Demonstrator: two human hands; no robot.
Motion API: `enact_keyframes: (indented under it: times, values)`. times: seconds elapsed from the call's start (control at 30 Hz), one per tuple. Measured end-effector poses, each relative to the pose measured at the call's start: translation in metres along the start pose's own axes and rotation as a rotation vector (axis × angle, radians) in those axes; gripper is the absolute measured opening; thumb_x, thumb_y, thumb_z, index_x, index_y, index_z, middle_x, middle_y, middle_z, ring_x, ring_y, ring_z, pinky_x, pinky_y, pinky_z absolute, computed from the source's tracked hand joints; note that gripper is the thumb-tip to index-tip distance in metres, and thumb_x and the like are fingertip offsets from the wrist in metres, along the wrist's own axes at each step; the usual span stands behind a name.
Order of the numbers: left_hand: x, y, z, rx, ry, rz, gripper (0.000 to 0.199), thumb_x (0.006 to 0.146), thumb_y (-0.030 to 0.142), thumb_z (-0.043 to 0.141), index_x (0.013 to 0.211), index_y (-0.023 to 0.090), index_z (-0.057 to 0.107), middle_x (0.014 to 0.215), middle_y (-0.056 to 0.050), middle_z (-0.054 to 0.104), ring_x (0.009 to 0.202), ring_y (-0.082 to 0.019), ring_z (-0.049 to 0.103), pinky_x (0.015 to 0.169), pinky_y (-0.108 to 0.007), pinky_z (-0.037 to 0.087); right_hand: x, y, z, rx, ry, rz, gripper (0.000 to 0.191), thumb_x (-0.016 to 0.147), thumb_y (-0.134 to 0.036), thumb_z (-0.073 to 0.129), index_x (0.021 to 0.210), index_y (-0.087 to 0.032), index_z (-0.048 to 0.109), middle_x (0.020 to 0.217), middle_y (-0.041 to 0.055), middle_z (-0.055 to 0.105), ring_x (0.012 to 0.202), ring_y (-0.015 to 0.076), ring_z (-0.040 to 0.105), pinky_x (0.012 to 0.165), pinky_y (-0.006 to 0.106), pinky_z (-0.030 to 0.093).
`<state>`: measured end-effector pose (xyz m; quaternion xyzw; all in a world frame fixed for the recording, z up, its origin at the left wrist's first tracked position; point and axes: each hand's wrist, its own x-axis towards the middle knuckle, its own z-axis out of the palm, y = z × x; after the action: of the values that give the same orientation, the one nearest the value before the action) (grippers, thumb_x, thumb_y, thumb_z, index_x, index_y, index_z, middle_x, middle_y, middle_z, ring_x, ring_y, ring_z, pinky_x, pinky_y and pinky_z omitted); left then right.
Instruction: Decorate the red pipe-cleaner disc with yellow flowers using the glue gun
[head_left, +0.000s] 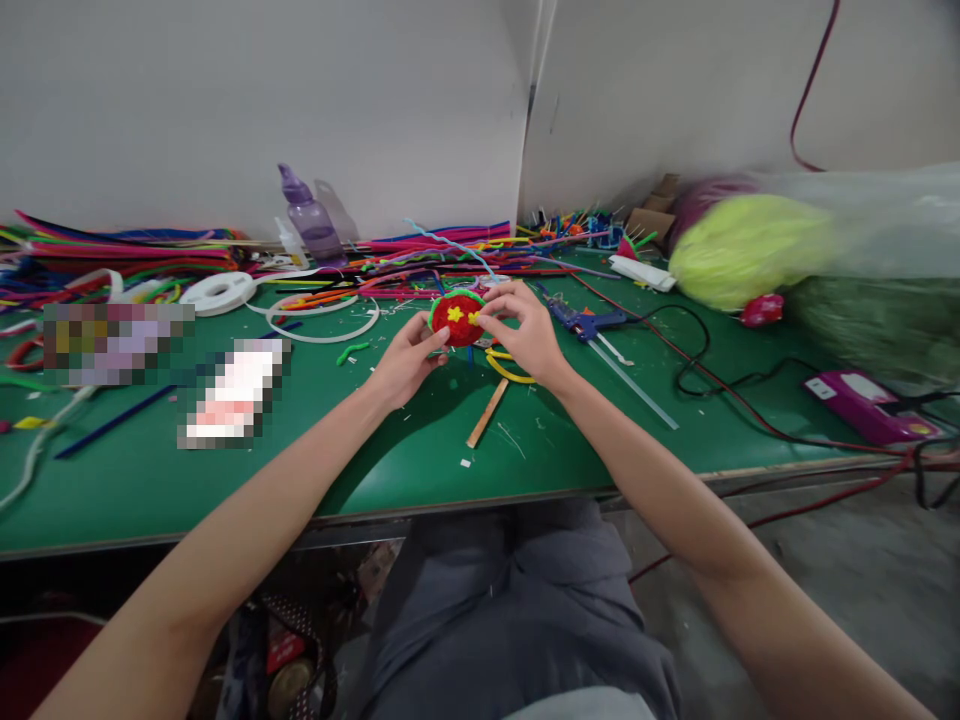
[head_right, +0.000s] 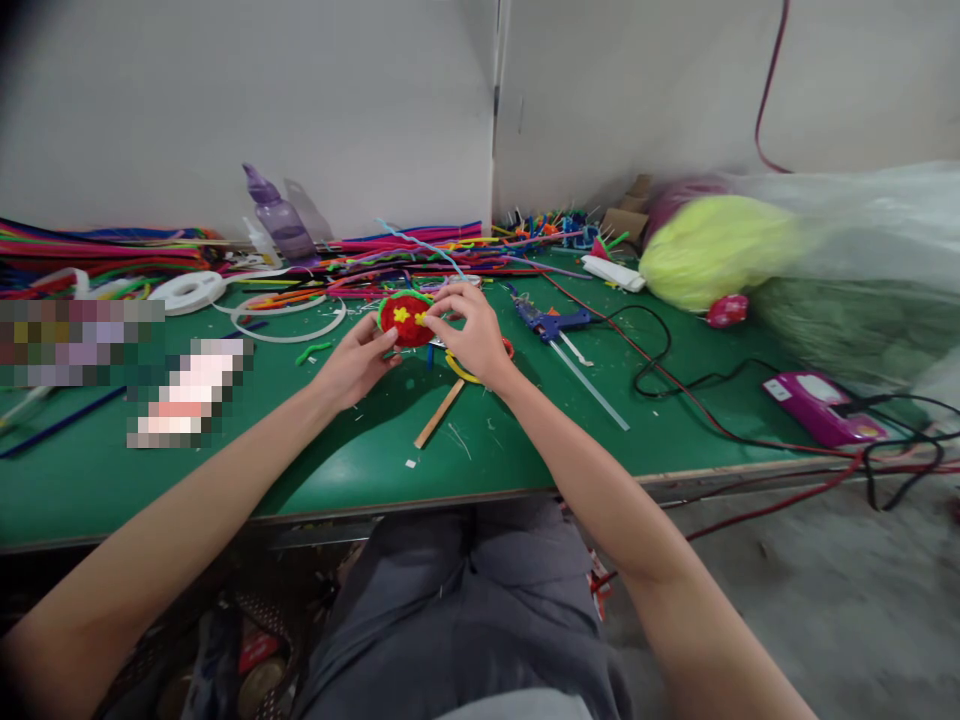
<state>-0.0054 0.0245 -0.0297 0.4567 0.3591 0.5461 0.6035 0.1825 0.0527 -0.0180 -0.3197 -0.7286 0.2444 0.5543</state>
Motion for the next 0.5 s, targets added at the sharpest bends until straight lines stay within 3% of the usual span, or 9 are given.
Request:
enact_keyframes:
  times: [0.27, 0.5]
  values:
    - [0.0002, 0.0010, 0.0004, 0.003, 0.010, -0.007, 0.028, 0.069, 0.030, 0.083, 0.080, 0.020, 0.059, 0.069, 0.003, 0.053, 0.062, -0.007, 0.049, 0.054, -0.020, 0.041, 0.0001, -0.0003, 0.0006, 0.048, 0.011, 0.047, 0.009, 0.078, -0.024, 0.068, 0.076, -0.020, 0.060, 0.098, 0.0056, 0.059, 0.102, 0.0196, 0.059, 0.072, 0.031, 0.055]
    - [-0.0006, 0.0030, 0.0011, -0.004, 0.008, -0.014, 0.031, 0.067, 0.031, 0.085, 0.079, 0.020, 0.058, 0.067, 0.004, 0.053, 0.062, -0.007, 0.048, 0.054, -0.019, 0.041, 0.0000, -0.0021, -0.0005, 0.085, -0.023, -0.004, 0.003, 0.081, -0.023, 0.065, 0.080, -0.021, 0.063, 0.099, 0.0055, 0.057, 0.101, 0.0191, 0.058, 0.072, 0.030, 0.054]
